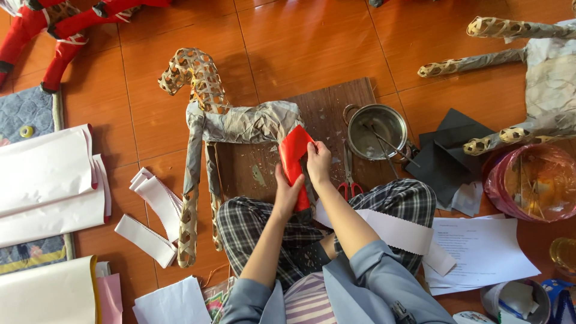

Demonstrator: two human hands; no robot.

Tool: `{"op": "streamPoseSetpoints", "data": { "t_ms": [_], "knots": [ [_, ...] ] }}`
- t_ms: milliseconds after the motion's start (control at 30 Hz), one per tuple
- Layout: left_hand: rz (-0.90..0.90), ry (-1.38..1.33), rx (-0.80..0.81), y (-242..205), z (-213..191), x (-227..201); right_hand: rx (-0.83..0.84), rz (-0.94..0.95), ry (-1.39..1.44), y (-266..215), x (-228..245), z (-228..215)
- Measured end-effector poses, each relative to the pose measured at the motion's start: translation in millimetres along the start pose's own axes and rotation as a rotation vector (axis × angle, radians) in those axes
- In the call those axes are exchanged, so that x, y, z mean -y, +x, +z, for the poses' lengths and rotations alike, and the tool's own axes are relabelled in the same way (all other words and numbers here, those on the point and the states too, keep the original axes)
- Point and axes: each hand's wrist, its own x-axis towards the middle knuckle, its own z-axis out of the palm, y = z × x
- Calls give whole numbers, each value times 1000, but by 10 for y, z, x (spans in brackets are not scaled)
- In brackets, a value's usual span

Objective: Wrapping red and white paper strips around the legs of a papier-mache giraffe figure using glue.

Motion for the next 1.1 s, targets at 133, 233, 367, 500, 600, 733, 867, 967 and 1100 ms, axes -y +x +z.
{"op": "streamPoseSetpoints", "data": {
  "t_ms": [133, 233, 367, 500, 600, 733, 867, 967, 1100],
  "knots": [
    [-76, -113, 60, -102, 32, -142, 1, 43, 49, 29, -16, 85],
    [-78, -154, 85, -116, 11, -143, 1, 71, 82, 44, -65, 178],
    [-17, -96, 113, -100, -47, -77, -55, 96, -26, 65, -211, 274],
    [-69, -73, 113, -164, -35, -292, -128, 14, -133, -13, 10, 274],
    [-64, -58, 110, -121, -50, -207, -150, 19, -135, -35, 114, 266],
    [-32, -63, 103, -91, -37, -114, -104, -46, -145, -107, 18, 196],
    [-29, -109, 110, -114, -9, -150, 0, 61, 28, -138, -41, 123],
    [-33, -70, 105, -118, -52, -114, 100, 317, 366, -81, -219, 134],
    [-19, -36, 105, -123, -34, -105, 269, 646, 840, 58, -319, 26]
  ]
}}
